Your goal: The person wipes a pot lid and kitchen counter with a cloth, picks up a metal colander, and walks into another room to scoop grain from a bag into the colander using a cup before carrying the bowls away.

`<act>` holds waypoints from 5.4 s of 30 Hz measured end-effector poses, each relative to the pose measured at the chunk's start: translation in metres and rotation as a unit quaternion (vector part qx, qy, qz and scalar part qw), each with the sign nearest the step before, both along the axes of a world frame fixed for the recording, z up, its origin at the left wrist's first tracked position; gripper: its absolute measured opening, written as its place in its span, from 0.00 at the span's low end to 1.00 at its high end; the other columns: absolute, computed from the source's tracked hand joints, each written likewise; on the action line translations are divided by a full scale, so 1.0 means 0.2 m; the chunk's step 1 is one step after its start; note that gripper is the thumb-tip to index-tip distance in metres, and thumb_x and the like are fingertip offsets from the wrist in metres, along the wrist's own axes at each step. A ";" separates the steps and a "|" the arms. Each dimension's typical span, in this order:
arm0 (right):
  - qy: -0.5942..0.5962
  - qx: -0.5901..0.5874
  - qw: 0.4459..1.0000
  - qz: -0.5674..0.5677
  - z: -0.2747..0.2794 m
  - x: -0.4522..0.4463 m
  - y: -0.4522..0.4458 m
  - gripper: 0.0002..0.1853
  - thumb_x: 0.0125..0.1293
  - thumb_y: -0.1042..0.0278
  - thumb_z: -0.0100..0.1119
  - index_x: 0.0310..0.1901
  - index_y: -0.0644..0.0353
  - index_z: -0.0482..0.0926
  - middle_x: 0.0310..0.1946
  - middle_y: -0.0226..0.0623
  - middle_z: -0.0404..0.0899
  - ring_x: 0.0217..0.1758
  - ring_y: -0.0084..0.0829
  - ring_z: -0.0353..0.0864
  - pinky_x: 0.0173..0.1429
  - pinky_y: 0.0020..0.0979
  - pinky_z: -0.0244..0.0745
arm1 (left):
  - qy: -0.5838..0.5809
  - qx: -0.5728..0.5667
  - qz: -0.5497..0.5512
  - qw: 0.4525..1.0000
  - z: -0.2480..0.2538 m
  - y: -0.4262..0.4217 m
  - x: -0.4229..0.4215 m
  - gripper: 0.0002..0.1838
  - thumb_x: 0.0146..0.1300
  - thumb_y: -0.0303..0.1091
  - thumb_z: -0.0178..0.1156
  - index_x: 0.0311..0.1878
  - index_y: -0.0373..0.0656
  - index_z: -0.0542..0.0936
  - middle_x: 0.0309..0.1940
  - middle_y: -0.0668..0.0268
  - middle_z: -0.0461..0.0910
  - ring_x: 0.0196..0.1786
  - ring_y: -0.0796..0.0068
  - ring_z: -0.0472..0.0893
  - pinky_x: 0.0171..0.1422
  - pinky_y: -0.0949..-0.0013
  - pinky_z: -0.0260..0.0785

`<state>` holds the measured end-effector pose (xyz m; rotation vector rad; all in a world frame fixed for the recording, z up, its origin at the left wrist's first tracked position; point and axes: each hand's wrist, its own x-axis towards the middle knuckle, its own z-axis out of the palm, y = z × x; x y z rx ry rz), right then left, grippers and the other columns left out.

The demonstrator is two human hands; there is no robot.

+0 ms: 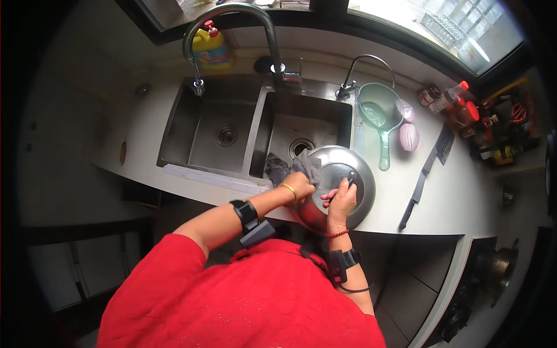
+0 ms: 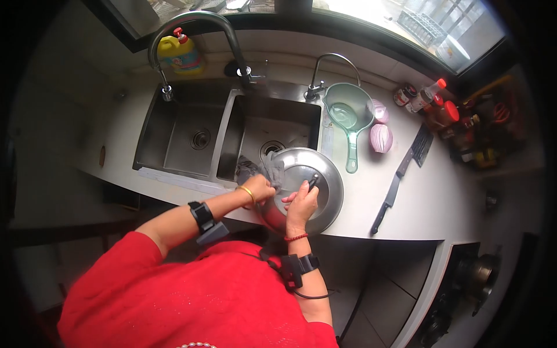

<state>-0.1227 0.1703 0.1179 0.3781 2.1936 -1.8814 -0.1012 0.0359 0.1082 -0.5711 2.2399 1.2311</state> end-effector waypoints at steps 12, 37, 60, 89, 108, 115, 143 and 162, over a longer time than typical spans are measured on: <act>-0.016 0.000 0.997 0.078 0.04 0.00 0.03 0.14 0.65 0.62 0.41 0.29 0.65 0.61 0.09 0.36 0.67 0.08 0.26 0.69 0.09 0.26 0.64 | 0.071 -0.168 -0.230 0.956 0.07 -0.09 -0.44 0.08 0.43 0.34 0.53 0.20 0.42 0.80 0.14 0.63 0.76 0.24 0.67 0.79 0.33 0.66 0.71; -0.079 -0.196 0.977 0.024 0.05 0.05 0.01 0.15 0.66 0.55 0.40 0.37 0.61 0.61 0.23 0.35 0.69 0.24 0.32 0.77 0.18 0.25 0.70 | 0.110 -0.037 0.041 0.992 -0.12 -0.23 0.30 0.26 0.45 0.46 0.62 0.44 0.42 0.68 0.22 0.60 0.77 0.30 0.60 0.77 0.36 0.63 0.68; 0.333 0.446 0.703 0.443 0.16 -0.17 0.22 0.13 0.45 0.62 0.61 0.21 0.58 0.68 0.15 0.40 0.71 0.24 0.40 0.72 0.35 0.38 0.66 | 0.122 0.566 0.312 0.754 0.07 -0.67 0.38 0.07 0.57 0.27 0.47 0.38 0.39 0.71 0.24 0.71 0.72 0.12 0.90 0.58 0.15 0.88 0.50; 0.209 0.413 0.857 0.227 0.03 0.14 0.09 0.12 0.56 0.59 0.53 0.28 0.58 0.65 0.13 0.45 0.72 0.17 0.47 0.74 0.21 0.43 0.67 | 0.088 -0.262 -0.269 0.923 0.13 0.06 -0.23 0.08 0.44 0.31 0.52 0.27 0.42 0.79 0.28 0.55 0.79 0.34 0.55 0.79 0.36 0.59 0.71; 0.230 0.406 0.847 0.253 0.02 0.14 0.09 0.11 0.55 0.62 0.53 0.28 0.58 0.64 0.12 0.44 0.71 0.16 0.46 0.73 0.20 0.42 0.66 | 0.173 -0.213 -0.297 0.914 0.08 0.11 -0.35 0.08 0.42 0.32 0.54 0.25 0.43 0.80 0.26 0.54 0.78 0.32 0.55 0.79 0.36 0.58 0.70; 0.234 0.409 0.849 0.239 0.01 0.16 0.07 0.11 0.55 0.61 0.54 0.27 0.57 0.65 0.12 0.43 0.72 0.16 0.45 0.73 0.20 0.41 0.66 | 0.117 -0.175 -0.191 0.959 0.03 -0.06 -0.26 0.09 0.47 0.36 0.52 0.26 0.45 0.78 0.25 0.55 0.77 0.32 0.54 0.77 0.36 0.56 0.69; 0.240 0.408 0.845 0.249 0.02 0.20 0.04 0.11 0.55 0.61 0.53 0.26 0.58 0.65 0.11 0.44 0.71 0.15 0.45 0.73 0.20 0.42 0.68 | 0.154 0.207 0.175 0.950 -0.32 -0.38 -0.11 0.07 0.55 0.29 0.49 0.35 0.41 0.75 0.16 0.73 0.69 0.20 0.86 0.66 0.22 0.78 0.60; 0.218 0.343 0.880 0.248 0.03 0.19 0.06 0.12 0.55 0.60 0.55 0.28 0.59 0.68 0.15 0.47 0.72 0.21 0.49 0.74 0.24 0.42 0.66 | 0.192 0.007 0.108 0.975 -0.32 -0.55 0.02 0.07 0.53 0.36 0.54 0.32 0.44 0.73 0.24 0.69 0.73 0.27 0.79 0.71 0.33 0.74 0.65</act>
